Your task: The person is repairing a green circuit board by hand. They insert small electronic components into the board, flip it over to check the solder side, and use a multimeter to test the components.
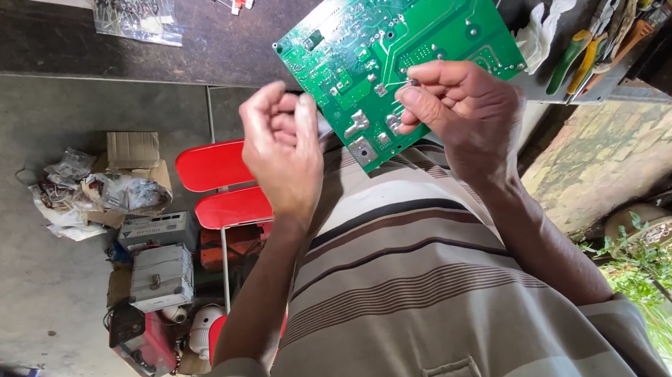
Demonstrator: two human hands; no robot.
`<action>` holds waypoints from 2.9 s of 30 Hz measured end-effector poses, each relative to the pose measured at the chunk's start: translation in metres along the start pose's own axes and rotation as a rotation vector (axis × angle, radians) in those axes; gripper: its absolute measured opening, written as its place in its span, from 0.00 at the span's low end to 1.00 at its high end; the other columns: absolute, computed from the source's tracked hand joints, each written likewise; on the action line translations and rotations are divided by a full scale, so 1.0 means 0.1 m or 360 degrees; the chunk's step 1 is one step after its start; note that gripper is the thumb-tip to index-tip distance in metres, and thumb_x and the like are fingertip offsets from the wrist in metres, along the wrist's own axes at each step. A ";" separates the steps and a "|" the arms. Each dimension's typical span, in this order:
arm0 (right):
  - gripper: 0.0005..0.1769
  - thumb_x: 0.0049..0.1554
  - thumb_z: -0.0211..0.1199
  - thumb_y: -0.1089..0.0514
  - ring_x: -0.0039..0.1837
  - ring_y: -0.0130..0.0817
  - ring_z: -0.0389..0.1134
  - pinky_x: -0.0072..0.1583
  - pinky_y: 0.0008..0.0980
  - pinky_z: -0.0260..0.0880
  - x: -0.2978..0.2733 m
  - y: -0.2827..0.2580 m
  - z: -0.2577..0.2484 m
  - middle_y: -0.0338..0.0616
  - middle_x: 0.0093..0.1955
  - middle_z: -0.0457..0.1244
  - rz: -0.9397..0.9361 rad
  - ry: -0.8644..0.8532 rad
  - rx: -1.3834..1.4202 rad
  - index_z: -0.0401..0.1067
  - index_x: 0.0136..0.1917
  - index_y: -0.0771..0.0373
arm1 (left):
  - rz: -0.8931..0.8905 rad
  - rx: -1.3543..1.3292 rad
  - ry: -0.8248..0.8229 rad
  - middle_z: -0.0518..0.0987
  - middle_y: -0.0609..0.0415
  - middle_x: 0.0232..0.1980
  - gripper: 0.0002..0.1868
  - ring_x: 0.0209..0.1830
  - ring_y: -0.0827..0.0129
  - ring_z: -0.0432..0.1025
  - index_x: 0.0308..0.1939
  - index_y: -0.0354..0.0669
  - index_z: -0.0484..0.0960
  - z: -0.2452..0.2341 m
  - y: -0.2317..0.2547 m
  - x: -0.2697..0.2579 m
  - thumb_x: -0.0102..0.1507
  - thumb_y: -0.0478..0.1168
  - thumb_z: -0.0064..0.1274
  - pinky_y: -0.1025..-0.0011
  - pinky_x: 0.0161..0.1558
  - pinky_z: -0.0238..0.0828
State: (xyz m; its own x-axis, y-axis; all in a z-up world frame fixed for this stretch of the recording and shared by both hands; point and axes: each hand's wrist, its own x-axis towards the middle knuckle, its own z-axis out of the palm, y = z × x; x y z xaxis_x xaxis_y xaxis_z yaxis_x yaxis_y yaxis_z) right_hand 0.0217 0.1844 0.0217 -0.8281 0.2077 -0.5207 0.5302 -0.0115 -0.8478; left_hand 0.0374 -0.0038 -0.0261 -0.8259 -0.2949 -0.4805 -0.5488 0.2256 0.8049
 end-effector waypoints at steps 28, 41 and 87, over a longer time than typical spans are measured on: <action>0.04 0.56 0.75 0.66 0.41 0.37 0.74 0.44 0.33 0.79 -0.18 -0.10 0.06 0.50 0.37 0.70 -0.0022 -0.0433 -0.0513 0.80 0.43 0.68 | 0.0739 -0.0109 -0.0662 0.85 0.54 0.41 0.10 0.40 0.57 0.82 0.51 0.45 0.86 -0.22 0.35 -0.16 0.67 0.33 0.58 0.67 0.40 0.80; 0.05 0.59 0.71 0.66 0.37 0.37 0.72 0.42 0.35 0.76 -0.17 -0.14 0.10 0.49 0.31 0.67 -0.0036 -0.0440 -0.0462 0.78 0.41 0.70 | 0.0309 -0.0471 -0.0616 0.84 0.54 0.31 0.07 0.27 0.68 0.81 0.44 0.43 0.89 -0.17 0.36 -0.16 0.63 0.31 0.62 0.72 0.32 0.80; 0.10 0.60 0.68 0.72 0.39 0.35 0.68 0.43 0.33 0.70 1.37 0.17 0.77 0.46 0.41 0.67 -0.1066 -0.0439 -0.1275 0.77 0.56 0.70 | 0.1088 0.0462 -0.0189 0.66 0.49 0.46 0.07 0.37 0.58 0.72 0.52 0.36 0.77 -0.28 0.02 1.31 0.72 0.28 0.47 0.65 0.42 0.72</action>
State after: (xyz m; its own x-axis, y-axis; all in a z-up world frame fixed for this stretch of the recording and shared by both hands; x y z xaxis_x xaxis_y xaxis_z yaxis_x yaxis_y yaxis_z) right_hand -0.0972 0.1370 -0.0717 -0.9534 -0.2946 -0.0655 -0.1635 0.6865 -0.7085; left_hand -0.0684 -0.0678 -0.0775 -0.9942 0.0973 0.0460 0.0931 0.5631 0.8211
